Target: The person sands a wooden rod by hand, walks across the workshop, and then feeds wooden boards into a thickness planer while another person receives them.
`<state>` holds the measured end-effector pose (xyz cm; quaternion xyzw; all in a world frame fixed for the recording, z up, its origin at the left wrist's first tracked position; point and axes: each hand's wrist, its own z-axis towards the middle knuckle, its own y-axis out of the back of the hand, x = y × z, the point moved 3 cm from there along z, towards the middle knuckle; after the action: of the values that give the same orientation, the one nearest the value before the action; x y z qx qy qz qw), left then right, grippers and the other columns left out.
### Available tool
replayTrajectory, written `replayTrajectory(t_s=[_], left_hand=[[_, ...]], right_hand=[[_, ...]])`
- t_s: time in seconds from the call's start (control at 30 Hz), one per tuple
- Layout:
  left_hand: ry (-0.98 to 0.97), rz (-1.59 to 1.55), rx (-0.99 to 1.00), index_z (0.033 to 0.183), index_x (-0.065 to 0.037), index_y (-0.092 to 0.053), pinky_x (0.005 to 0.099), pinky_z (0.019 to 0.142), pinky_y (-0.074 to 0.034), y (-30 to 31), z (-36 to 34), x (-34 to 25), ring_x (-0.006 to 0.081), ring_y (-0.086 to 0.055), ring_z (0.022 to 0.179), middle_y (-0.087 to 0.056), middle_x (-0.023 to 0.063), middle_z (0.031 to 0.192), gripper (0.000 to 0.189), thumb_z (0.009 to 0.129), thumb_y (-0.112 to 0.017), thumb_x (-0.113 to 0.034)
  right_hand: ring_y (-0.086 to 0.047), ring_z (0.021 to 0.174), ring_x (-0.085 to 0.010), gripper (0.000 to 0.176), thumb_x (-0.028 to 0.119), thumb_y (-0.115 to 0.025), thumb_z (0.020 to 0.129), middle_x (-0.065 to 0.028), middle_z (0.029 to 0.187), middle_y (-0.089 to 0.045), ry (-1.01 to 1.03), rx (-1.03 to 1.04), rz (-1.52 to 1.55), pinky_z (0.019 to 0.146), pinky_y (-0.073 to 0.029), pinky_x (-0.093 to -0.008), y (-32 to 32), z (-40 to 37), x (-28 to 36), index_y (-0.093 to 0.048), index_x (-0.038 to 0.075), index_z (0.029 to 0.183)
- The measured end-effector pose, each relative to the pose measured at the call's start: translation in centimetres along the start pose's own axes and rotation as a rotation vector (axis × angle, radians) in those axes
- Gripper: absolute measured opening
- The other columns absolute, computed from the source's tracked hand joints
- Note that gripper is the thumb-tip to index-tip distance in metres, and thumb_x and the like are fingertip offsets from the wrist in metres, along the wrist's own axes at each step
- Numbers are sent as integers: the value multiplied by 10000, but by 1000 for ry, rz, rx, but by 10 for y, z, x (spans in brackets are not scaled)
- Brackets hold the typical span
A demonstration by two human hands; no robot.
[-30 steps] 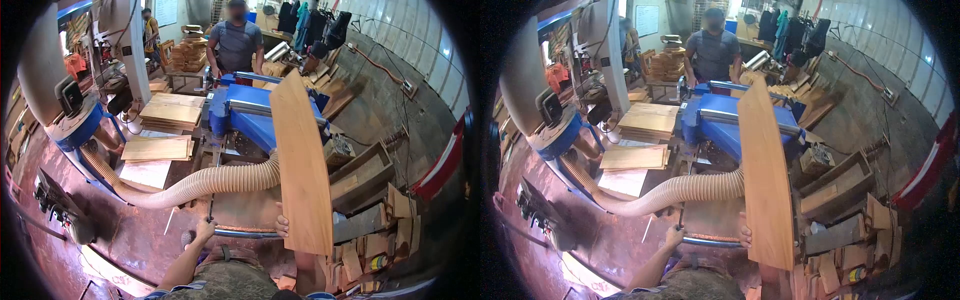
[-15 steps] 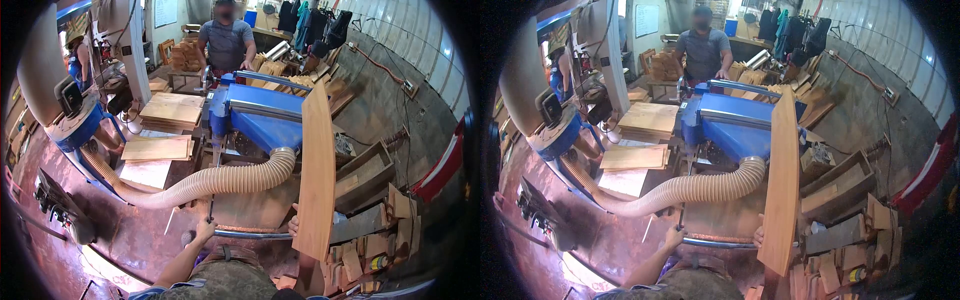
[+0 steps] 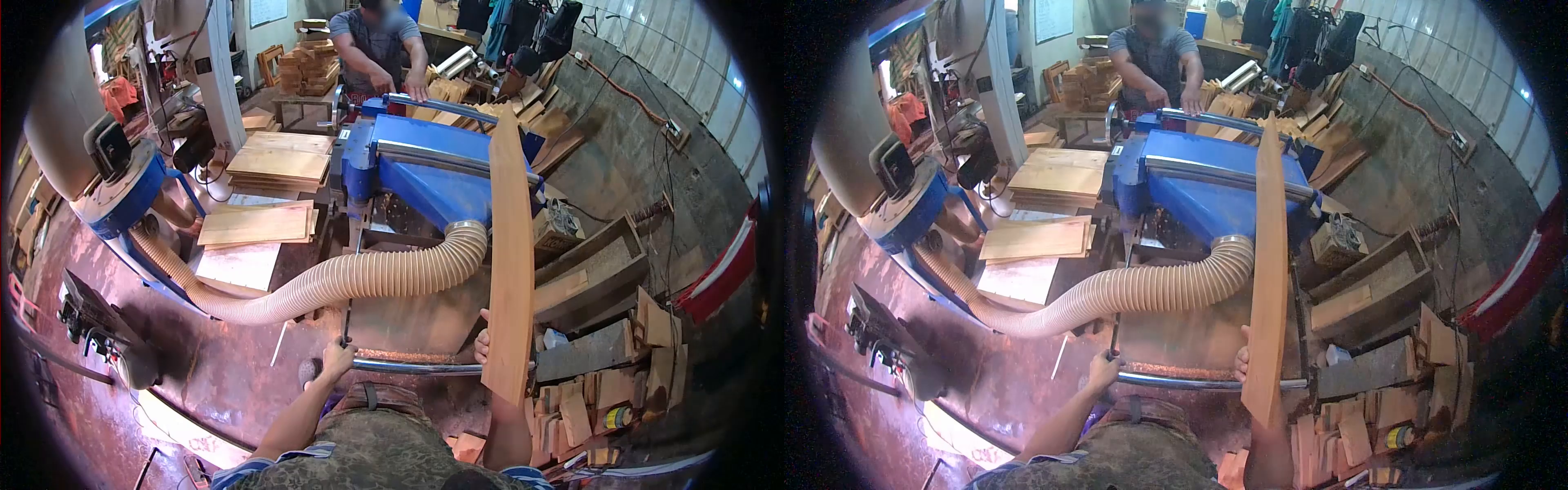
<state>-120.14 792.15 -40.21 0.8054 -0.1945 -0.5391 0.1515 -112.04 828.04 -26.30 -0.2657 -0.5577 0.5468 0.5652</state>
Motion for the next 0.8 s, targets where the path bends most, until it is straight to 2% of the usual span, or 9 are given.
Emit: replayTrajectory(t_s=[0.07, 0.13, 0.17, 0.23, 0.27, 0.33, 0.47, 0.63, 0.8], left_hand=[[19, -6, -18, 1125, -26, -682, 408, 895, -508, -2, 2, 4, 352, -681, 991, -699, 248, 1004, 410, 768, -665, -228], [11, -26, -13, 1121, -32, -685, 409, 900, -506, -10, 7, 21, 354, -679, 994, -699, 246, 1007, 411, 764, -671, -235], [4, -39, -5, 1118, -38, -687, 411, 905, -504, -7, 9, 15, 355, -678, 997, -700, 243, 1010, 412, 760, -677, -242], [9, -39, -5, 1109, -36, -689, 411, 902, -504, -4, 6, 8, 356, -677, 994, -701, 238, 1012, 408, 759, -678, -245], [3, -8, -14, 1109, -34, -689, 409, 899, -504, -1, 4, 0, 353, -678, 992, -702, 234, 1009, 405, 762, -675, -242], [16, 32, -7, 1109, -32, -689, 407, 895, -505, -2, -1, 6, 350, -679, 989, -704, 230, 1005, 402, 765, -673, -239], [43, -44, 14, 1111, -23, -689, 401, 885, -508, -2, 2, 3, 342, -683, 974, -708, 223, 988, 402, 771, -668, -238], [17, 22, 4, 1112, -15, -687, 404, 863, -518, -7, 13, 11, 340, -690, 952, -710, 225, 975, 402, 778, -663, -239], [-53, 26, -33, 1119, -12, -677, 437, 861, -518, -4, 4, 7, 369, -682, 977, -699, 253, 982, 397, 798, -648, -243]], right_hand=[[-579, 844, -274, 859, 520, -564, 921, -174, 1004, -600, 34, -41, -5, 682, -520, -407, 6, -8, -2, -203, 46, 1539], [-654, 754, -257, 587, 327, -483, 1005, -183, 924, -648, 66, -199, -35, 574, -564, -384, -12, -1, -2, -315, 44, 1491], [-654, 754, -257, 587, 327, -483, 1005, -183, 924, -648, 67, -181, -42, 574, -564, -384, -18, 4, -1, -315, 44, 1491], [-623, 600, -204, 495, 265, -505, 998, -116, 757, -629, 121, -441, -217, 463, -524, -331, -18, 0, -1, -418, 25, 1422], [-623, 600, -204, 495, 265, -505, 998, -116, 757, -629, 123, -434, -218, 463, -524, -331, -22, 5, -1, -418, 25, 1422], [-567, 494, -149, 442, 255, -533, 990, -59, 648, -572, 172, -681, -395, 388, -470, -278, -24, 1, 0, -482, 21, 1362], [-538, 467, -124, 420, 264, -542, 993, -36, 624, -537, 175, -730, -488, 363, -445, -260, -35, 2, 0, -504, 27, 1338], [-481, 412, -108, 380, 340, -542, 1003, -22, 573, -496, 151, -979, -641, 345, -407, -250, -52, 4, -1, -565, 67, 1266], [-473, 402, -110, 359, 372, -533, 1005, -27, 561, -485, 194, -980, -758, 348, -393, -263, -54, 0, -2, -594, 71, 1190]])
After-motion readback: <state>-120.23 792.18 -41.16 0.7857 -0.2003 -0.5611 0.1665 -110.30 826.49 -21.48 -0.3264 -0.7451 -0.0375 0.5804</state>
